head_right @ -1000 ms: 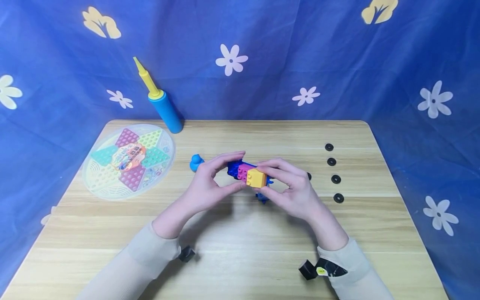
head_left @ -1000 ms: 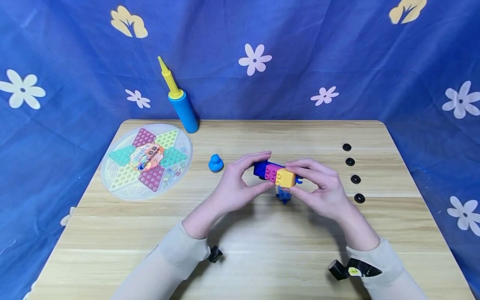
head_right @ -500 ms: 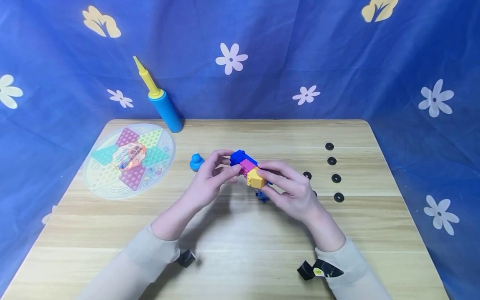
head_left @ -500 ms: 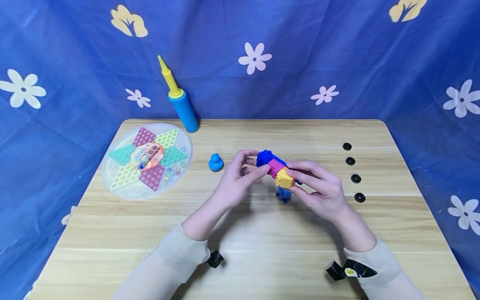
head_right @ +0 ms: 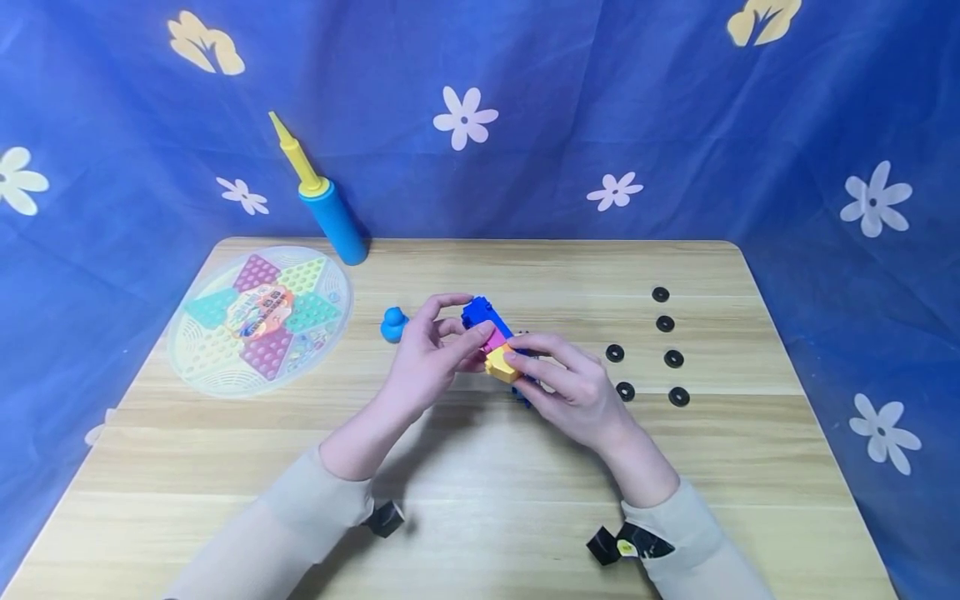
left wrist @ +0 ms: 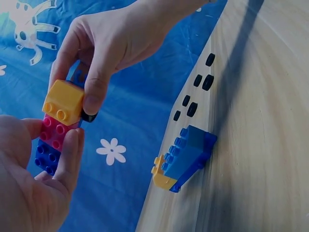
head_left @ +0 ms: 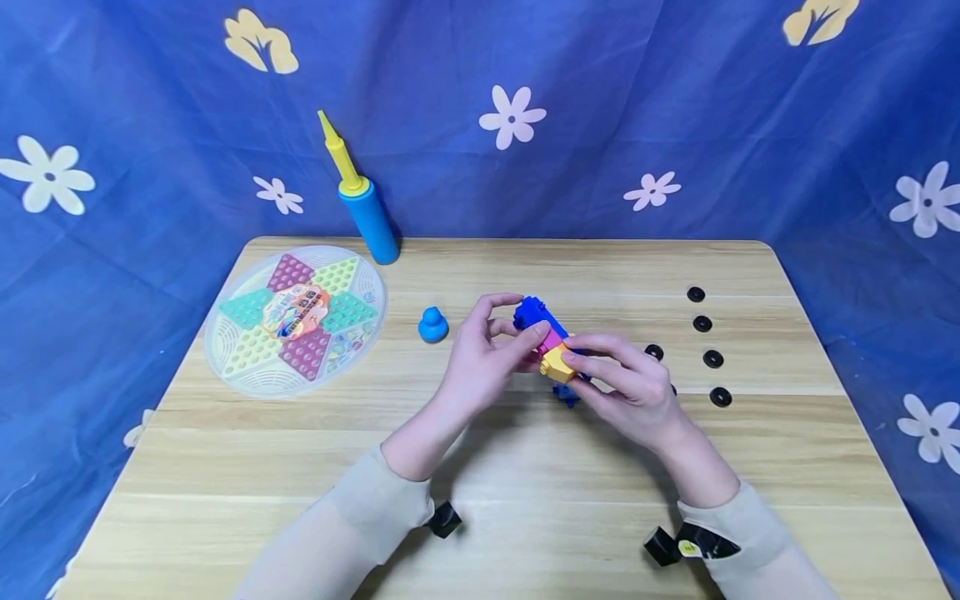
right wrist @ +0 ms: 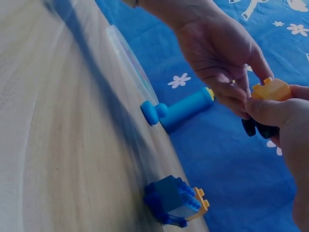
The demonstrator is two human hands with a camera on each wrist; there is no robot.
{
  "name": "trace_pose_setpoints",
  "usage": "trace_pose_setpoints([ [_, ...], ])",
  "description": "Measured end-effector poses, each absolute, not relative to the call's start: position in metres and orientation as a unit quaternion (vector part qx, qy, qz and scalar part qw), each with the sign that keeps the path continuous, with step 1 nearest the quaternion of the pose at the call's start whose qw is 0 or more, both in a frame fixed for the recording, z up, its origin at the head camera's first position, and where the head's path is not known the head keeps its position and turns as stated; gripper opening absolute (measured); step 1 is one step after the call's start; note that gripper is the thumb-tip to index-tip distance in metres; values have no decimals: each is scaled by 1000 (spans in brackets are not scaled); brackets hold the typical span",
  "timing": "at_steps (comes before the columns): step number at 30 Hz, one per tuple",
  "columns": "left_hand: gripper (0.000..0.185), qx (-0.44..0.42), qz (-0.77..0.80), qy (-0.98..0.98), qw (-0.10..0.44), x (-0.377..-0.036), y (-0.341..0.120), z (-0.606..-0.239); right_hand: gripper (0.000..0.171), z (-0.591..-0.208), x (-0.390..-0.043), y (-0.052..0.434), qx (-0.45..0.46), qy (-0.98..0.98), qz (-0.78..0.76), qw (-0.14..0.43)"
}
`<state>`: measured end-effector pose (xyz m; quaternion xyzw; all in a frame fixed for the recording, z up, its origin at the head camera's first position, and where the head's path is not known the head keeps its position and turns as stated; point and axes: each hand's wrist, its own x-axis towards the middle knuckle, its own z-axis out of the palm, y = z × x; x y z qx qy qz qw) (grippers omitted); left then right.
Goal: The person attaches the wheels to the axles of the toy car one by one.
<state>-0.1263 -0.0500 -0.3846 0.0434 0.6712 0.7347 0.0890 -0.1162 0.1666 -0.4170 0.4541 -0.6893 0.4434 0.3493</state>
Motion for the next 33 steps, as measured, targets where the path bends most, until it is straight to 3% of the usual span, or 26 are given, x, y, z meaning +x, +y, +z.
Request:
trace_pose_setpoints([
  [9,53,55,742,665,64,-128,-49,-386,19,-419,-115,166,447,-702,438,339],
  [20,38,102,730,675,43,-133,-57,-393,37,-414,-115,174,403,-694,500,324],
  [33,51,156,744,648,53,-134,-62,-396,37,-394,-110,190,376,-724,523,246],
])
